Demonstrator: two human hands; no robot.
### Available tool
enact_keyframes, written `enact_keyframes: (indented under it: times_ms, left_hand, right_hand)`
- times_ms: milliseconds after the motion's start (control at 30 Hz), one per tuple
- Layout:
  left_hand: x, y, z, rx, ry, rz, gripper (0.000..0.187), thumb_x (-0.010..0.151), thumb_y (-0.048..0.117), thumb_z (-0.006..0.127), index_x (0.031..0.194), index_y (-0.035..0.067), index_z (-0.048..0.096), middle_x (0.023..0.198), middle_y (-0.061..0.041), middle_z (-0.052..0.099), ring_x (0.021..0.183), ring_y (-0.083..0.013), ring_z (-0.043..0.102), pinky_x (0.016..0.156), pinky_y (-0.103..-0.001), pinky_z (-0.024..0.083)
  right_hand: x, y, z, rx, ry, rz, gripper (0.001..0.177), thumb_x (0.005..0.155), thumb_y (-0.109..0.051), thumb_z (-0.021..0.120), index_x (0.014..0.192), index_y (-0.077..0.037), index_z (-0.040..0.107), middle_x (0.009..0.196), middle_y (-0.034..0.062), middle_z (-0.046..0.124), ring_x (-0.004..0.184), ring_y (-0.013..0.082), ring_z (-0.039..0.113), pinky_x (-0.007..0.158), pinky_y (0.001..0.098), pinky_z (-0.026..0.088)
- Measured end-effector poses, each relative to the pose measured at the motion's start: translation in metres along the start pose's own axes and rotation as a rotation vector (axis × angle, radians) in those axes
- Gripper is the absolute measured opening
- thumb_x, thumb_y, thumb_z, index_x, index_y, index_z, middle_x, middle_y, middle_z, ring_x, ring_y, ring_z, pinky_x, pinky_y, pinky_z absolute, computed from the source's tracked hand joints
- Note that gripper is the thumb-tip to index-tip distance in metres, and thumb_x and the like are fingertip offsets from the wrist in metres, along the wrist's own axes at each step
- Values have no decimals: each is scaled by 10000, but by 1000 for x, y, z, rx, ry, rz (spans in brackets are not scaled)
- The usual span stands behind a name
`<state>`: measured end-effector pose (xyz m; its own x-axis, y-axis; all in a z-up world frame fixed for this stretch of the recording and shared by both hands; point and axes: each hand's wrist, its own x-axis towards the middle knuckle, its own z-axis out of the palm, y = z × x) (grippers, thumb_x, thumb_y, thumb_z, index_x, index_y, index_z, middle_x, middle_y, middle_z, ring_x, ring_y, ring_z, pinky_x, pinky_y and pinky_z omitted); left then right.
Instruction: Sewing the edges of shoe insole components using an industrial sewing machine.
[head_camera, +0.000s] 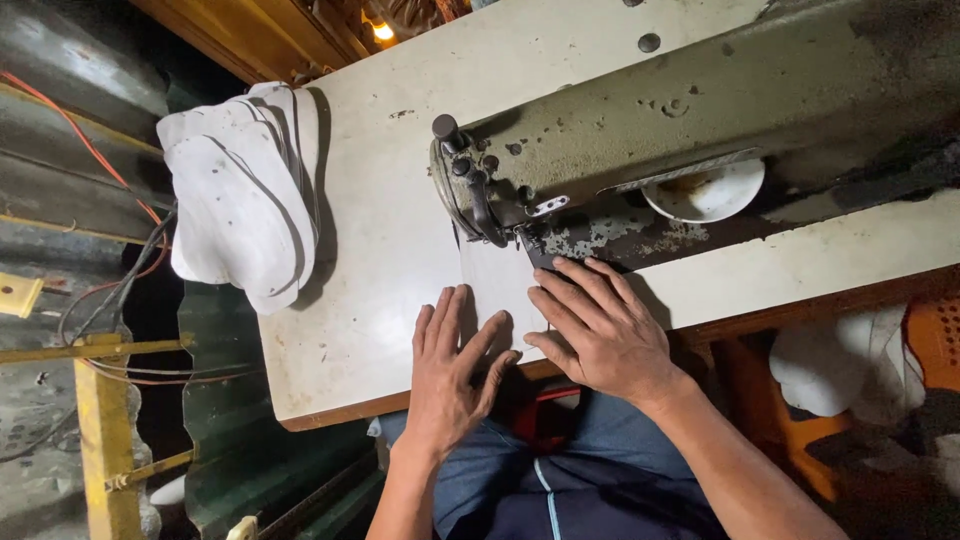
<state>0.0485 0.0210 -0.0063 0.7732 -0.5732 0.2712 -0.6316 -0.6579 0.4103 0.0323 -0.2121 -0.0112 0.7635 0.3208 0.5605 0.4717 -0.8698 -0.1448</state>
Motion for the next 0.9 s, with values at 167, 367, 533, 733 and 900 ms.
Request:
enact_keyframes:
  times_ms: [167,367,533,733,900]
  left_hand:
    - [4,-4,-2,-9,-8,-15,472,994,321,688,1424,150,592,1606,-239,390,1528,-419,335,1244,-585,258]
    - [8,-10,-2,9,-8,-2,491,986,327,703,1431,152,592,1605,-214,404,1527,-406,340,1248,-583,256]
    - [14,-12,2,17,25,-83,451,944,444,699,1314,187,711,1470,-237,555,1473,-403,411,1210,-594,247]
    - [18,-16,1,19,-5,-93,454,953,459,675,1319,191,706,1480,-222,551,1479,-395,404,1219,-587,233]
    - [22,-22,1,35,-8,-92,459,962,465,664,1329,192,699,1485,-209,551,1477,-388,409,1220,-580,236]
  right_hand:
    - [1,0,-1,-3,10,-3,453,1021,-469,619,1230,-82,729,1333,84,706,1307,277,613,1123,451,454]
    - [0,1,0,10,1,2,466,1014,-481,627,1227,-77,719,1334,91,701,1308,283,607,1116,461,459]
    - [-5,-3,13,105,84,70,395,1009,-431,591,1225,-125,715,1280,92,696,1270,314,625,1121,509,448]
    - [-5,-3,14,100,93,74,400,1008,-434,588,1227,-124,714,1292,90,692,1280,309,621,1129,504,443]
    - [-4,-2,13,108,103,71,402,1001,-433,599,1239,-129,709,1292,92,692,1279,313,622,1128,504,444]
